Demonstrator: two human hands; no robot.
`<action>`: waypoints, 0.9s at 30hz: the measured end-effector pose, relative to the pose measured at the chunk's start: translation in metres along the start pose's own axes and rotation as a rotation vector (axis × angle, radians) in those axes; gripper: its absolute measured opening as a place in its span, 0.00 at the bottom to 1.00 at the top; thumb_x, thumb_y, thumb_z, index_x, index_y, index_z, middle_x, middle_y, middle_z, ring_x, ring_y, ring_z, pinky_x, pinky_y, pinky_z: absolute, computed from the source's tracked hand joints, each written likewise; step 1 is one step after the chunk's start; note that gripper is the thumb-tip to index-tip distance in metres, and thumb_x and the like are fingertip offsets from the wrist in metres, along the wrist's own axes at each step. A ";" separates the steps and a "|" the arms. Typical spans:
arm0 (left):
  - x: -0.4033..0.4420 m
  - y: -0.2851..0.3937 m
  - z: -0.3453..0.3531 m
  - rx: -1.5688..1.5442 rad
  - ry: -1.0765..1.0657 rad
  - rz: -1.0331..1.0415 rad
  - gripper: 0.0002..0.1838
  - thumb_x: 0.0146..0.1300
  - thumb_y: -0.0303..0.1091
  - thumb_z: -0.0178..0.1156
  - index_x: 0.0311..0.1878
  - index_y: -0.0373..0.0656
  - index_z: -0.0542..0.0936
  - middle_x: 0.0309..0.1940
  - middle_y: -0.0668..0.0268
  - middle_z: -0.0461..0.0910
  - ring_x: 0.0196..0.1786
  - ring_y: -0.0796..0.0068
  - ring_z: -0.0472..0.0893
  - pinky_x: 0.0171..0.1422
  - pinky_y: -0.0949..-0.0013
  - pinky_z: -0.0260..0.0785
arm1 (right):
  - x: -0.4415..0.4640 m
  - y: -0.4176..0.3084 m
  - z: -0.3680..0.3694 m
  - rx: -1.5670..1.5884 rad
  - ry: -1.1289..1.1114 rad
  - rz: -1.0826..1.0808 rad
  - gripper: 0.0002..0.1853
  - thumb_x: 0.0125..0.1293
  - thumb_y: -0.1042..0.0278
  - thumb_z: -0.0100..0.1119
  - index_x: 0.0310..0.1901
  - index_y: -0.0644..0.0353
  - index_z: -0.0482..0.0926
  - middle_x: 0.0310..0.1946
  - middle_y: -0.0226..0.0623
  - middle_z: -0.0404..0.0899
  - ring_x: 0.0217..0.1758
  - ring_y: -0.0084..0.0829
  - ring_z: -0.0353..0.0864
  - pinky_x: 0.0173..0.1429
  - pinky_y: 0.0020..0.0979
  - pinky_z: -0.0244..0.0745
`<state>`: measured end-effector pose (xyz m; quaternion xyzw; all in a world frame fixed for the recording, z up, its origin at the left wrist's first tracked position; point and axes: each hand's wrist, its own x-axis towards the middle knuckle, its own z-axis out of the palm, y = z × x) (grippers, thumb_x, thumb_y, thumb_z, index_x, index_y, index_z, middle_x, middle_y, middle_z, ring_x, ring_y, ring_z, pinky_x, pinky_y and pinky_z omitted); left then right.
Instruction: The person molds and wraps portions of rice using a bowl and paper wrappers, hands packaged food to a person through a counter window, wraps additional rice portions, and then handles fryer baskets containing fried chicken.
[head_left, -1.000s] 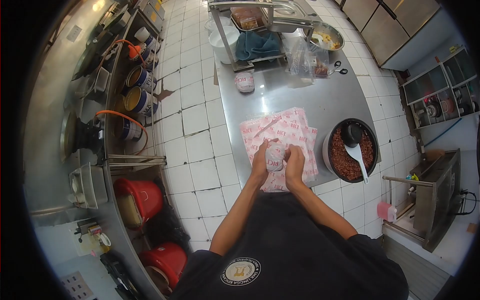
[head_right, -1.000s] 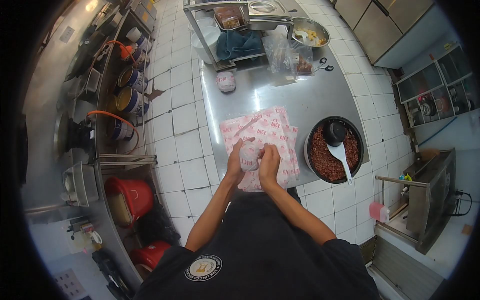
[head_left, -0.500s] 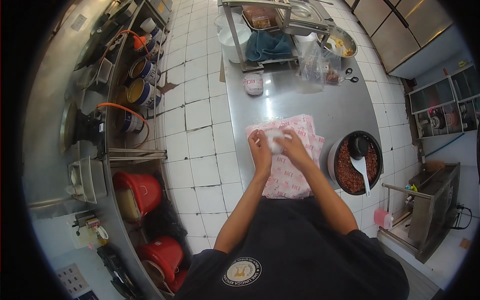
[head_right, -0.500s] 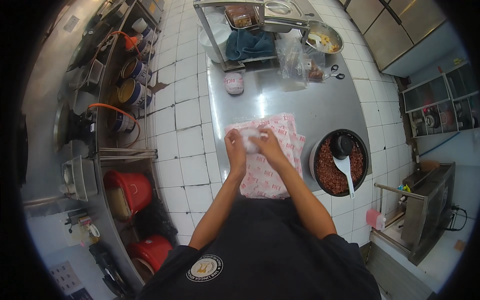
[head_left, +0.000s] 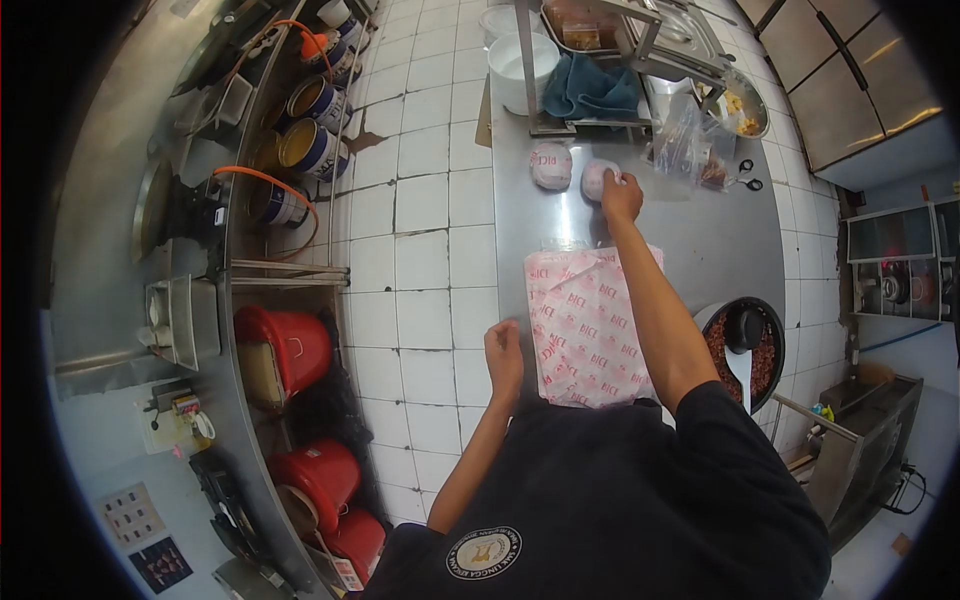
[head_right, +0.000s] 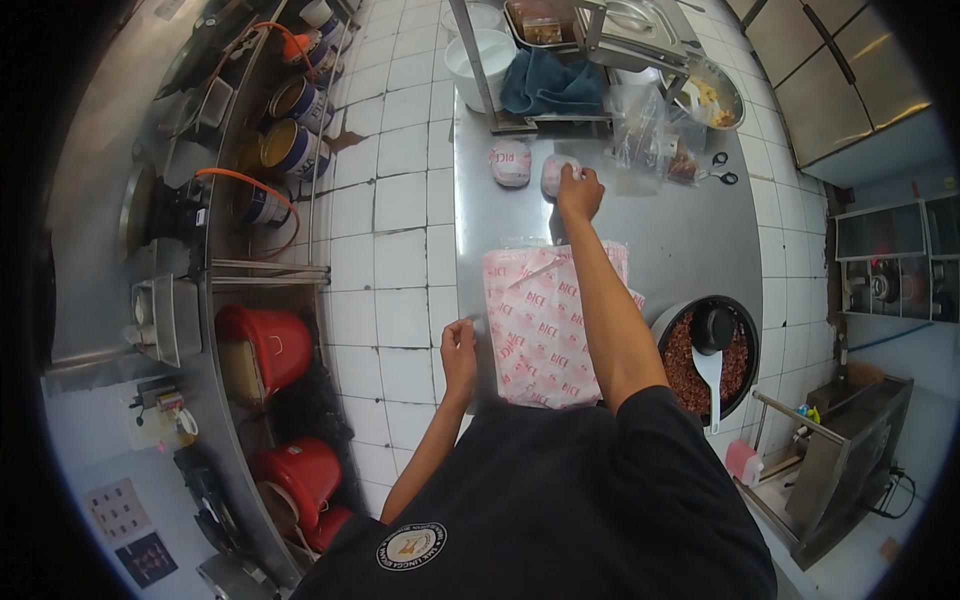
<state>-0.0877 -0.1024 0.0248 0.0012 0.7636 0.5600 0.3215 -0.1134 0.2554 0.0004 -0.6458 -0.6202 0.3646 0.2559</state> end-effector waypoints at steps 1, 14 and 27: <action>-0.002 0.005 0.000 0.061 0.006 0.027 0.17 0.76 0.44 0.58 0.56 0.39 0.77 0.54 0.63 0.77 0.57 0.75 0.76 0.63 0.68 0.71 | 0.006 0.001 0.001 0.089 -0.056 0.052 0.31 0.63 0.47 0.67 0.60 0.62 0.80 0.55 0.56 0.82 0.54 0.53 0.84 0.61 0.44 0.76; -0.010 0.019 0.055 1.110 -0.320 0.951 0.43 0.56 0.62 0.70 0.69 0.45 0.74 0.72 0.56 0.66 0.77 0.47 0.58 0.77 0.28 0.42 | -0.143 0.018 -0.325 -0.278 0.005 -0.194 0.11 0.67 0.68 0.64 0.45 0.66 0.82 0.37 0.47 0.86 0.40 0.42 0.86 0.47 0.39 0.79; -0.046 0.042 0.090 1.246 -0.237 0.654 0.48 0.57 0.62 0.70 0.69 0.33 0.70 0.67 0.45 0.69 0.72 0.44 0.65 0.73 0.31 0.49 | -0.173 0.126 -0.416 -0.635 -0.151 0.053 0.21 0.56 0.70 0.75 0.49 0.68 0.78 0.44 0.53 0.85 0.52 0.55 0.83 0.56 0.50 0.77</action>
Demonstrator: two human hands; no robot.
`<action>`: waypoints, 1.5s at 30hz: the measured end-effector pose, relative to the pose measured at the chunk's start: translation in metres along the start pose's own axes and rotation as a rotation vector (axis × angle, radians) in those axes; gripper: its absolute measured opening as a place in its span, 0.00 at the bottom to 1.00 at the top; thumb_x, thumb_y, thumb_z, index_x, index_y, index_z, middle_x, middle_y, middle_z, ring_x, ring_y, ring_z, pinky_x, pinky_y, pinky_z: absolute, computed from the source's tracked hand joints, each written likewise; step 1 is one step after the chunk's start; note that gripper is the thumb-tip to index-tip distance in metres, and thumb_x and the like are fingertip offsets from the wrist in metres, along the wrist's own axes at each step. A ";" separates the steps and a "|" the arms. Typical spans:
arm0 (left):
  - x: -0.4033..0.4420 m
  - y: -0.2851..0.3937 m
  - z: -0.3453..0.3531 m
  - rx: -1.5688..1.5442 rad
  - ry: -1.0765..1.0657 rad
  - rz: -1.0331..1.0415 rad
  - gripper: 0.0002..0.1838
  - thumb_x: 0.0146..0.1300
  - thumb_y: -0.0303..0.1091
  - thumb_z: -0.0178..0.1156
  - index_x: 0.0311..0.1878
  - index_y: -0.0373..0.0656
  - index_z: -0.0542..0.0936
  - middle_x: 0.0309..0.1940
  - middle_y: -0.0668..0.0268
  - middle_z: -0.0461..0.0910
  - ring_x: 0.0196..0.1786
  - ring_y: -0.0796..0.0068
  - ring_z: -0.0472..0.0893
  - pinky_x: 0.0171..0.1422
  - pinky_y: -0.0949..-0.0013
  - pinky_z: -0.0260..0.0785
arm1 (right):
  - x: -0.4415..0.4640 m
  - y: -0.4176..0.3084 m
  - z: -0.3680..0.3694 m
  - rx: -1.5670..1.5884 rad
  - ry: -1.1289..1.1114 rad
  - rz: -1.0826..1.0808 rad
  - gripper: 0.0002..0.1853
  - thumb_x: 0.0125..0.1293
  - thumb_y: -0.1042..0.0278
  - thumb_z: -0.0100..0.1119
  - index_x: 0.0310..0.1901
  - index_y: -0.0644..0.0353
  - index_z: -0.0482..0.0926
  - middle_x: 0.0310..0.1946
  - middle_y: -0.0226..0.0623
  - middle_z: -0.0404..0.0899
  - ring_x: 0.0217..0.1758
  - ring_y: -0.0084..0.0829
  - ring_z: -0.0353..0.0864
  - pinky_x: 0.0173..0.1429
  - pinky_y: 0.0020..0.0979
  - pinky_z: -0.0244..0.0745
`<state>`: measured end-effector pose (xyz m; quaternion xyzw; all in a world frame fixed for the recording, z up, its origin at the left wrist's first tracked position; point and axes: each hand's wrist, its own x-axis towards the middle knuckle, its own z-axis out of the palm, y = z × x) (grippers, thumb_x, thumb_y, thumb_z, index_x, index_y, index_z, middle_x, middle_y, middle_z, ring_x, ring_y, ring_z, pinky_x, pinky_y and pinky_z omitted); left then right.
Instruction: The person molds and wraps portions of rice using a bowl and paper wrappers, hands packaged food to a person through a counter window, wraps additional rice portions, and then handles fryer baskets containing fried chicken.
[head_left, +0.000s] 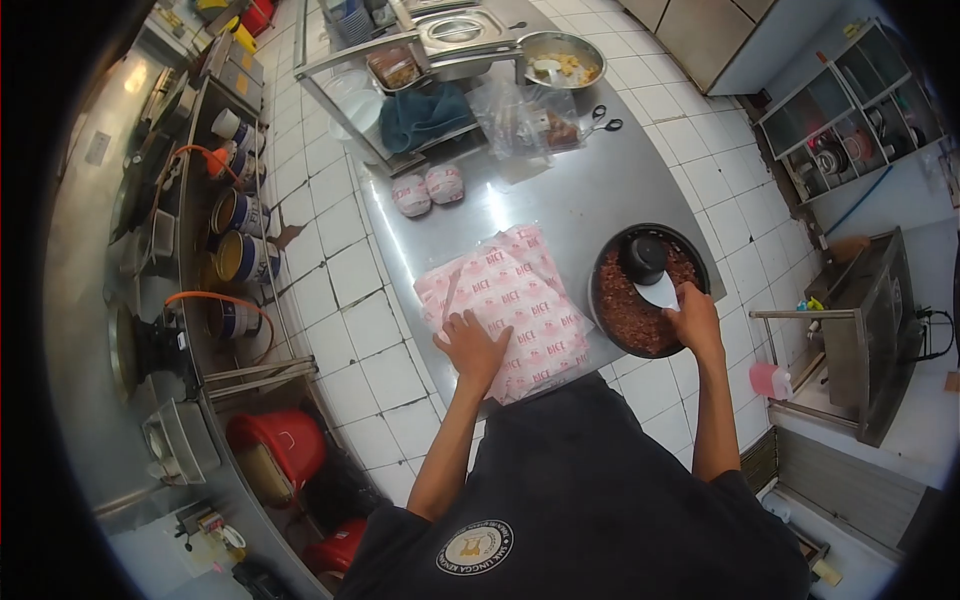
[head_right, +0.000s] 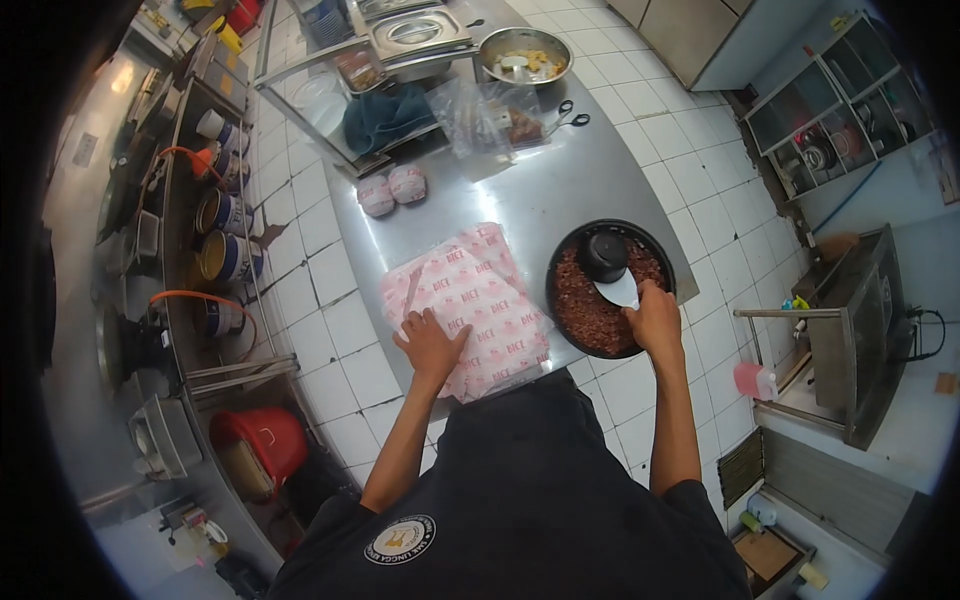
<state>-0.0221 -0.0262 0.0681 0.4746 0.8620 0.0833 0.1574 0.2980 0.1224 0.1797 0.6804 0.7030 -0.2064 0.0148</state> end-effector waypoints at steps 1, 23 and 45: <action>0.001 0.011 0.001 -0.068 0.049 0.055 0.46 0.58 0.59 0.70 0.68 0.32 0.70 0.66 0.44 0.70 0.71 0.44 0.66 0.74 0.33 0.51 | -0.001 0.000 -0.008 0.041 -0.024 -0.007 0.21 0.56 0.70 0.75 0.49 0.68 0.78 0.44 0.53 0.85 0.52 0.55 0.83 0.56 0.50 0.77; 0.066 0.231 -0.031 0.124 0.082 1.017 0.36 0.49 0.37 0.74 0.62 0.44 0.72 0.56 0.63 0.74 0.56 0.62 0.77 0.54 0.62 0.73 | 0.063 0.054 -0.045 -0.323 -0.295 -0.234 0.15 0.57 0.71 0.64 0.47 0.66 0.84 0.40 0.52 0.87 0.42 0.51 0.89 0.48 0.44 0.84; -0.007 0.218 -0.010 -0.239 -0.010 0.628 0.50 0.41 0.38 0.82 0.67 0.31 0.67 0.62 0.50 0.74 0.60 0.52 0.76 0.67 0.56 0.69 | 0.118 0.053 -0.030 -0.159 -0.384 -0.454 0.09 0.64 0.72 0.54 0.37 0.68 0.81 0.34 0.60 0.85 0.40 0.57 0.87 0.45 0.54 0.82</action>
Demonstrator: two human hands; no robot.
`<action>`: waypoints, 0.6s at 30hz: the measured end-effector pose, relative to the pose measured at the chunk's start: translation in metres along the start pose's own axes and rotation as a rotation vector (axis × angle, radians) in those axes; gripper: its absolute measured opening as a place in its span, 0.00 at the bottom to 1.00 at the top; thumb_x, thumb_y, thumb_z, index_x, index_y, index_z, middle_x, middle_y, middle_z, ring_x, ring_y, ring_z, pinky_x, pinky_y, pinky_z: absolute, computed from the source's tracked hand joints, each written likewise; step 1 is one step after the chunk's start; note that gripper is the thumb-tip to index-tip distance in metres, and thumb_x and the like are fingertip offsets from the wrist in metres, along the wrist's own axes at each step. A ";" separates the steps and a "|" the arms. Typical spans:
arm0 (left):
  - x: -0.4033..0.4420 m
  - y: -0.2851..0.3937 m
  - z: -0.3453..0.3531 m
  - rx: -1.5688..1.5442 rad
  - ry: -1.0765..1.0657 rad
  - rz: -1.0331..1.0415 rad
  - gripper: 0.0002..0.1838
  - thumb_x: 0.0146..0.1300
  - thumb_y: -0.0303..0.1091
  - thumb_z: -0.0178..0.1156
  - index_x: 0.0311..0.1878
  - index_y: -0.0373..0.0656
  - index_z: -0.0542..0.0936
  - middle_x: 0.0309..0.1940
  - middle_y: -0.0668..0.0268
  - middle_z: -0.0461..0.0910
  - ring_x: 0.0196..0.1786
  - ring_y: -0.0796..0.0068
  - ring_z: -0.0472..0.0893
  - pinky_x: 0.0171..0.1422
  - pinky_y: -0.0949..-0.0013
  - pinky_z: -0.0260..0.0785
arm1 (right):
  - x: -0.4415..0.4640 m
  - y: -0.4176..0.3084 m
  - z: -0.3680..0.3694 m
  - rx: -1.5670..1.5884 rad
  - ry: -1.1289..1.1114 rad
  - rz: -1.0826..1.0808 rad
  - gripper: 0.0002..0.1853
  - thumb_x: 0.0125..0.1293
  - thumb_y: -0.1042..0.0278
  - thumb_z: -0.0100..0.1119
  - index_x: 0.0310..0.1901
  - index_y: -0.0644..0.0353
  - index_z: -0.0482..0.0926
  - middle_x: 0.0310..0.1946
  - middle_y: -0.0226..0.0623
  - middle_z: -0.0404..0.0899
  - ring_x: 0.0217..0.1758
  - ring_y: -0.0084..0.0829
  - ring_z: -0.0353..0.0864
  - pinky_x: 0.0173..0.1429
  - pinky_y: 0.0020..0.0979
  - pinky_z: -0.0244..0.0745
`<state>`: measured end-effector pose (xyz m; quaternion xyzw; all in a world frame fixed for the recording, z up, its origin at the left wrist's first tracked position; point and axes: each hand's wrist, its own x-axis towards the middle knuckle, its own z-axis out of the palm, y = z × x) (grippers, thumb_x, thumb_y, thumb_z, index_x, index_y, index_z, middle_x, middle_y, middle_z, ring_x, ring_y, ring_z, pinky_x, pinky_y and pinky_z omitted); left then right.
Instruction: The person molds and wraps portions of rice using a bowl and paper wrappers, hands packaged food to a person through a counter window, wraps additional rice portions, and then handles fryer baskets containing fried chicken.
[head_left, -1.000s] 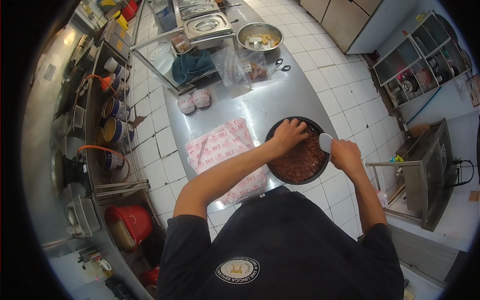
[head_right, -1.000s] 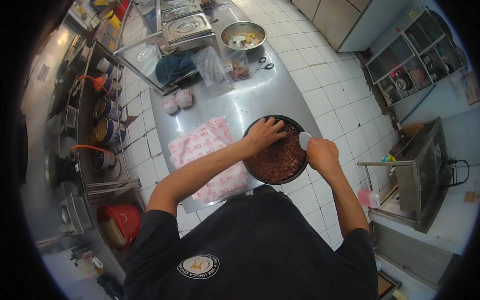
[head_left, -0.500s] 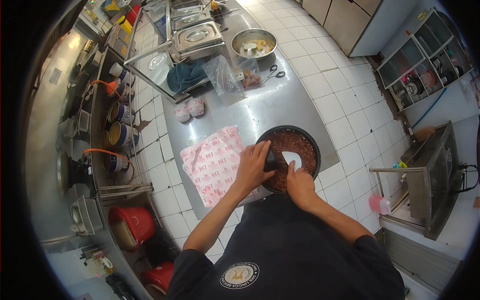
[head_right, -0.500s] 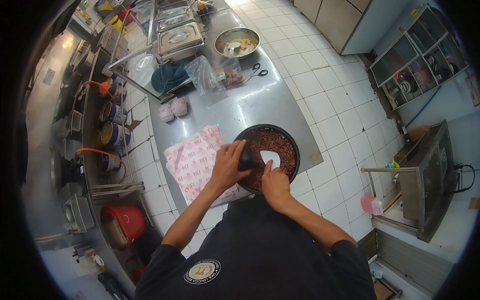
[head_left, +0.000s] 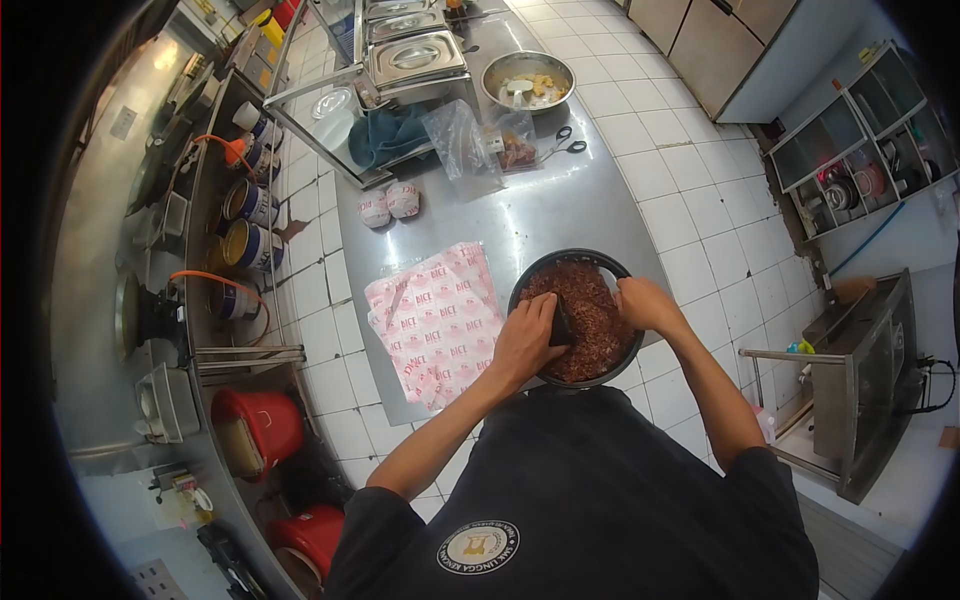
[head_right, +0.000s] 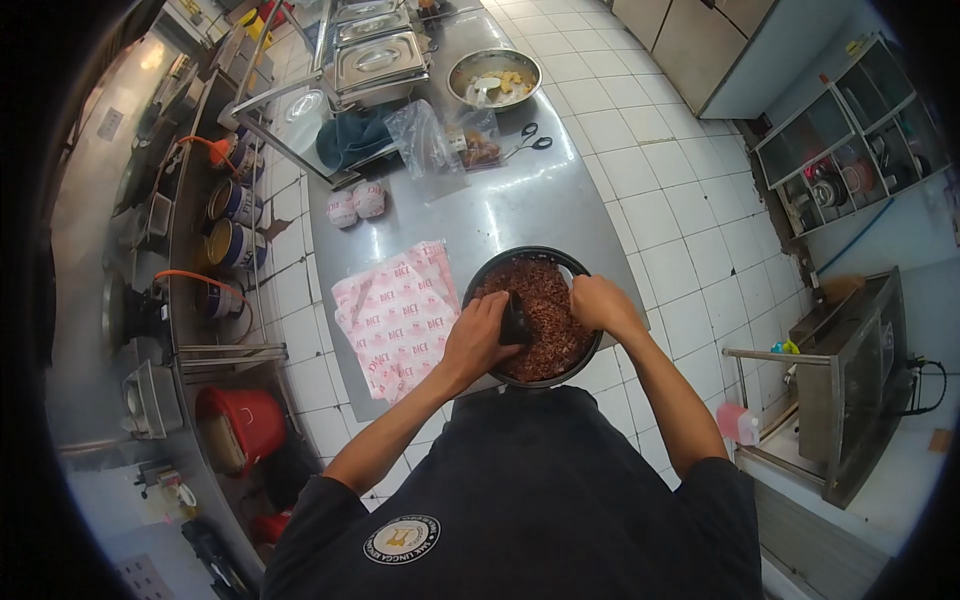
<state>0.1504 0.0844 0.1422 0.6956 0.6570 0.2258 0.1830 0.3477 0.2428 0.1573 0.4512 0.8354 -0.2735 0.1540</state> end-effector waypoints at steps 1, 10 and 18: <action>-0.004 -0.003 0.005 -0.001 0.049 0.015 0.51 0.41 0.38 0.82 0.68 0.31 0.67 0.63 0.51 0.74 0.62 0.51 0.75 0.69 0.54 0.66 | -0.005 -0.003 0.003 -0.048 0.068 0.003 0.09 0.65 0.72 0.53 0.39 0.68 0.80 0.34 0.59 0.85 0.40 0.56 0.87 0.44 0.54 0.82; -0.023 0.007 0.041 -0.324 0.626 -0.286 0.52 0.50 0.37 0.80 0.73 0.32 0.59 0.66 0.48 0.69 0.71 0.48 0.67 0.75 0.49 0.56 | -0.033 -0.034 -0.015 -0.298 0.289 -0.138 0.10 0.65 0.72 0.54 0.44 0.68 0.78 0.29 0.51 0.86 0.32 0.49 0.88 0.35 0.47 0.83; -0.008 -0.001 0.044 -0.330 0.672 -0.249 0.51 0.50 0.35 0.79 0.73 0.33 0.58 0.64 0.47 0.69 0.65 0.44 0.68 0.73 0.46 0.56 | 0.042 -0.050 0.016 -0.360 0.207 -0.197 0.12 0.67 0.70 0.52 0.45 0.67 0.80 0.36 0.50 0.87 0.39 0.50 0.89 0.41 0.48 0.84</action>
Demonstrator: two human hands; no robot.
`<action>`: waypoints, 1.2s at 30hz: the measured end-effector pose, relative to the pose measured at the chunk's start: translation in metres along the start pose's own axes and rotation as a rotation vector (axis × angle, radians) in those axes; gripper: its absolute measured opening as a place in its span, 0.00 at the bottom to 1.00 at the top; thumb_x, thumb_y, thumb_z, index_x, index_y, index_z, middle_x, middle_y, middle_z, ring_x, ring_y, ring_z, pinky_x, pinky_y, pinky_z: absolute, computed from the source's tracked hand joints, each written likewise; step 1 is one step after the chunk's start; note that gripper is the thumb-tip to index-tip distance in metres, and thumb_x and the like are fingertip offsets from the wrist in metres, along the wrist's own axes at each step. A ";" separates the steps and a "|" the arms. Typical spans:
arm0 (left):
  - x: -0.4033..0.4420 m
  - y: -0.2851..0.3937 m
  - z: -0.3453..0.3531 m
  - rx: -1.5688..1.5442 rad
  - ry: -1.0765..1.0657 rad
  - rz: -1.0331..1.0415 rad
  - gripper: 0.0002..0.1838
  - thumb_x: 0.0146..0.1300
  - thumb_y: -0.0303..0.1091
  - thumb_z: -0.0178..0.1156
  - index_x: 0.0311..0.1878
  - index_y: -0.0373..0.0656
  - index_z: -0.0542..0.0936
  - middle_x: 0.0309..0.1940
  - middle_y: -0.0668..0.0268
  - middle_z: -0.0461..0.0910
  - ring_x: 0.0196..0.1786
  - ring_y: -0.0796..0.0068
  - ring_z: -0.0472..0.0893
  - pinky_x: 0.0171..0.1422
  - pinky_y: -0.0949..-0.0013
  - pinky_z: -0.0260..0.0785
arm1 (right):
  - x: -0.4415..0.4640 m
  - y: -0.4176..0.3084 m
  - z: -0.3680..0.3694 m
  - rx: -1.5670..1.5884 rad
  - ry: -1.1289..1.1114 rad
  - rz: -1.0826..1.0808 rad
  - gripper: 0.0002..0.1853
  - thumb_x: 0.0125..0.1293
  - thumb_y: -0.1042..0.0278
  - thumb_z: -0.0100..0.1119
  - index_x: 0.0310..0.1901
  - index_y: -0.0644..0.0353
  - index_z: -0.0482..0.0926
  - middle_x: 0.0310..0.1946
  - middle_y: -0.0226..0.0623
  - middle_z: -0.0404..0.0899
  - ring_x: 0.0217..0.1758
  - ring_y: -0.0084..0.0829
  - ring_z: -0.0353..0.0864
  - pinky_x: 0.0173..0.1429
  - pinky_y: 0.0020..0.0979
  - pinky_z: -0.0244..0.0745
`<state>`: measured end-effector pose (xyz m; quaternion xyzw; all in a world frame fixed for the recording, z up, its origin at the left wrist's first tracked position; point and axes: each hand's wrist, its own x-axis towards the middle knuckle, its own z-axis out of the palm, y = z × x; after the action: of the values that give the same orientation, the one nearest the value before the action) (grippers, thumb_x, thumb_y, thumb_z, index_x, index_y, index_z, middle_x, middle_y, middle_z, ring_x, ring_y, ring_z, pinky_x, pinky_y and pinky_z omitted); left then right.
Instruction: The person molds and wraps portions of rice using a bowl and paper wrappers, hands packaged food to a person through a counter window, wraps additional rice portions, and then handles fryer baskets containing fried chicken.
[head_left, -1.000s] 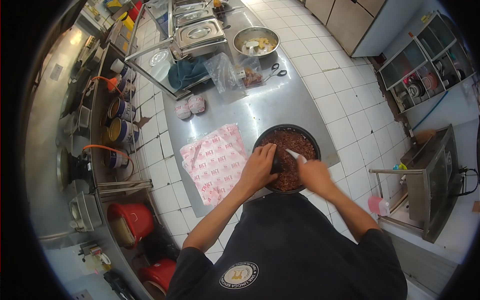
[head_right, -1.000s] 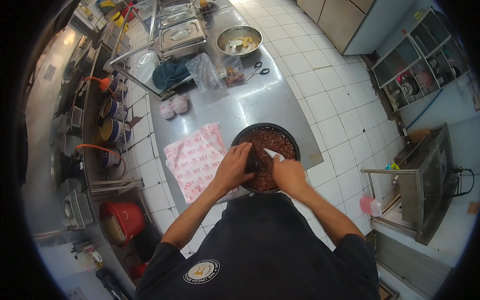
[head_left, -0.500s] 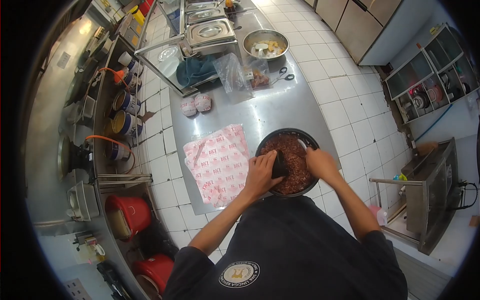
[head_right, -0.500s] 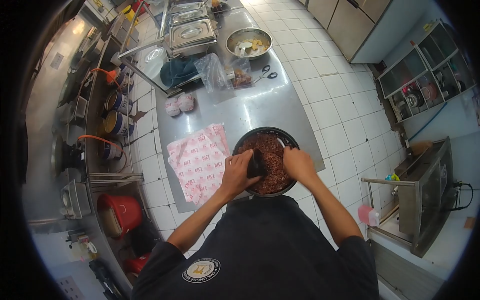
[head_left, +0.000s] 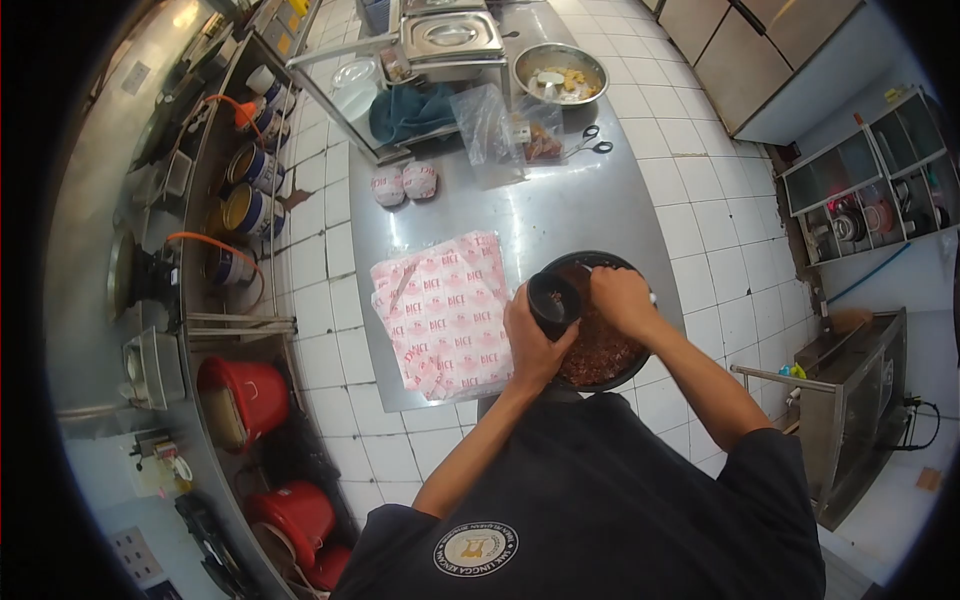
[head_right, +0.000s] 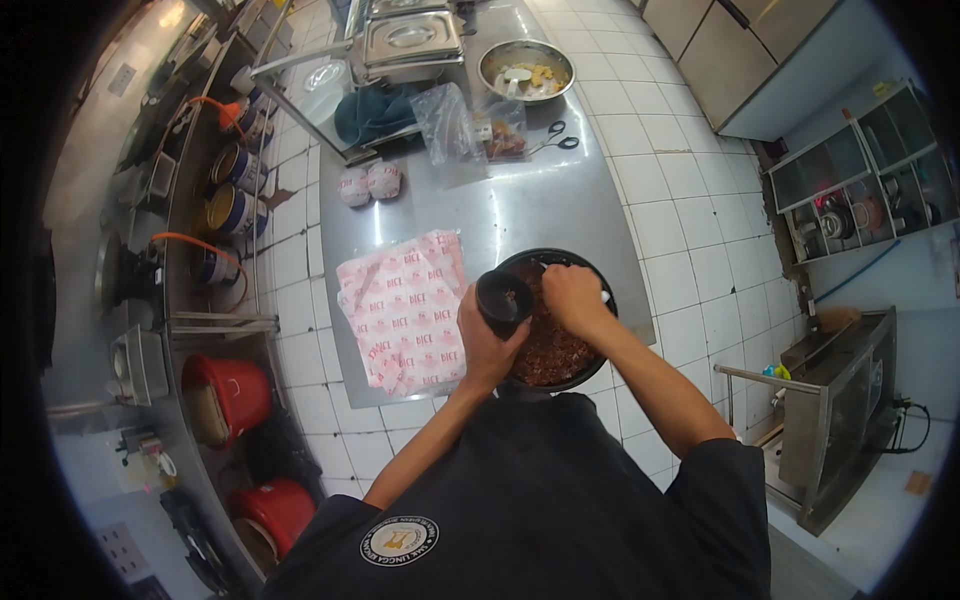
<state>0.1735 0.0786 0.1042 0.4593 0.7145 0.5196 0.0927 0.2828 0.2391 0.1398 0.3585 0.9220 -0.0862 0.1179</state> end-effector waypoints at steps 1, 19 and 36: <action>-0.001 -0.002 -0.002 0.000 0.001 -0.010 0.51 0.50 0.35 0.79 0.73 0.33 0.58 0.64 0.47 0.69 0.66 0.44 0.68 0.73 0.46 0.56 | 0.003 0.005 0.000 0.027 -0.031 -0.002 0.12 0.68 0.69 0.52 0.45 0.67 0.81 0.37 0.50 0.87 0.40 0.51 0.89 0.43 0.48 0.84; 0.079 -0.031 -0.034 -0.311 -0.079 -0.022 0.48 0.56 0.38 0.78 0.74 0.34 0.60 0.65 0.51 0.70 0.68 0.58 0.72 0.74 0.59 0.64 | -0.090 -0.004 -0.066 0.127 -0.052 0.030 0.17 0.65 0.77 0.54 0.55 0.70 0.71 0.32 0.55 0.83 0.36 0.57 0.85 0.40 0.52 0.81; -0.017 -0.016 -0.016 -0.567 0.166 -0.351 0.49 0.61 0.36 0.73 0.76 0.32 0.52 0.67 0.50 0.65 0.70 0.60 0.69 0.74 0.58 0.64 | 0.039 -0.015 -0.041 -0.023 -0.372 -0.042 0.09 0.61 0.74 0.57 0.38 0.68 0.85 0.41 0.55 0.86 0.45 0.55 0.87 0.50 0.49 0.83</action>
<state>0.1641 0.0541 0.0920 0.2414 0.6148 0.7094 0.2460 0.2387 0.2632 0.1688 0.3158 0.8925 -0.1430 0.2886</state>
